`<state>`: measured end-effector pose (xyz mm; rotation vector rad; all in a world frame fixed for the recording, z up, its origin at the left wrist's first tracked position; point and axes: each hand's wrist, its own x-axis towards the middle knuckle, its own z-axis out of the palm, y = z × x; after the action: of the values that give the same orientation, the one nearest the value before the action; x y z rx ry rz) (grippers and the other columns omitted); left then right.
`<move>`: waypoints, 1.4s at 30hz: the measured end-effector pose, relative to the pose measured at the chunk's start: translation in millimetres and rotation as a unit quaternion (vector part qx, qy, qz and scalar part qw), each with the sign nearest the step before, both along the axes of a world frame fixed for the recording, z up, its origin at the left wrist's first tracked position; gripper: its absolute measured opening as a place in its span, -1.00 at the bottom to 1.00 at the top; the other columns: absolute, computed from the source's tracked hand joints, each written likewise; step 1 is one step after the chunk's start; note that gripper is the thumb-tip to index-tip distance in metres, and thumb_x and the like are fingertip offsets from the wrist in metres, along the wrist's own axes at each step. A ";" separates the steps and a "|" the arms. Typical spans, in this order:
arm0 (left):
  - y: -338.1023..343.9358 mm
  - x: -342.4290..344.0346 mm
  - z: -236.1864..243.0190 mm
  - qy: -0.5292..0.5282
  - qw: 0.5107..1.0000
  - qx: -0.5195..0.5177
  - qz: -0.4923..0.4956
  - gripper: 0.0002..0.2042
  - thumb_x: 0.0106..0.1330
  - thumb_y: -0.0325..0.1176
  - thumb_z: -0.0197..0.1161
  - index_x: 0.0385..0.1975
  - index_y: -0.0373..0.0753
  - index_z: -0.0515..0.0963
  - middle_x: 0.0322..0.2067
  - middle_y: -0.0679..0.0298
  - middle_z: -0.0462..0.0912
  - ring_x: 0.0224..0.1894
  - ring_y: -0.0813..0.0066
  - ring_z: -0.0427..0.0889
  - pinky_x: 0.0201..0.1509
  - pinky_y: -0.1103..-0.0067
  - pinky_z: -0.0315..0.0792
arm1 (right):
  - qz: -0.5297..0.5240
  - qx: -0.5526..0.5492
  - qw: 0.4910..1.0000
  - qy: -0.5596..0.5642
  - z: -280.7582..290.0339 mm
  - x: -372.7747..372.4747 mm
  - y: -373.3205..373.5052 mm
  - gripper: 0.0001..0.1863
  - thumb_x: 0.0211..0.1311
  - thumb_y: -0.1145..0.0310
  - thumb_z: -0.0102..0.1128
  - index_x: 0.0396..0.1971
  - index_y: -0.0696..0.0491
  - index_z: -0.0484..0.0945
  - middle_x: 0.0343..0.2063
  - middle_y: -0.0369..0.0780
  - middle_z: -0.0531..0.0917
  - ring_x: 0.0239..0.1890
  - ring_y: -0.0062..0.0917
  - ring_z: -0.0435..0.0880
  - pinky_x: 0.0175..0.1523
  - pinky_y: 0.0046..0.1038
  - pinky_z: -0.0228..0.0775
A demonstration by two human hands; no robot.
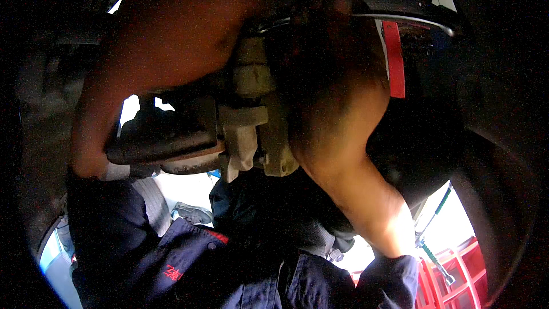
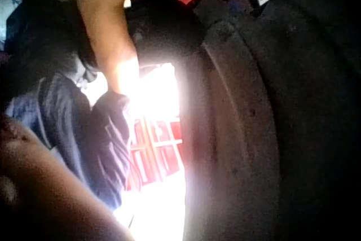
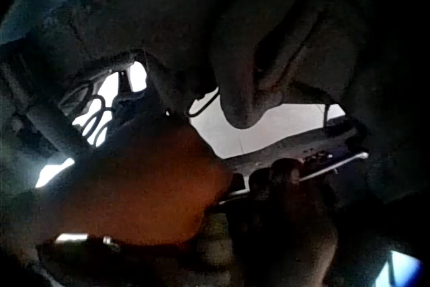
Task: The person adjusts a head-mounted camera, then works on a car's brake assembly using a wrench to loosen bolts on the brake caliper. The car is elevated on a lift in a garage.
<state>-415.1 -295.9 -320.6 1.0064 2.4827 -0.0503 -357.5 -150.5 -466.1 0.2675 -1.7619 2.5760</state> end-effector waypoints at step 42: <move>-22.3 -16.9 5.5 -0.224 0.968 0.017 0.110 -0.81 0.24 -0.49 0.11 -0.23 -0.45 0.56 -0.23 -0.03 0.63 -0.15 0.20 0.64 -0.04 0.37 0.54 | -0.162 0.385 0.881 0.223 43.5 -7.9 0.4 -0.75 0.44 0.28 -0.18 -0.18 0.11 0.45 -0.32 -0.26 0.50 -0.36 -0.58 0.43 -0.23 -0.60 0.26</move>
<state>-432.0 -318.2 -315.1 0.6588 2.1629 0.2629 -365.4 -150.1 -422.6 0.4657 -2.2696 1.3434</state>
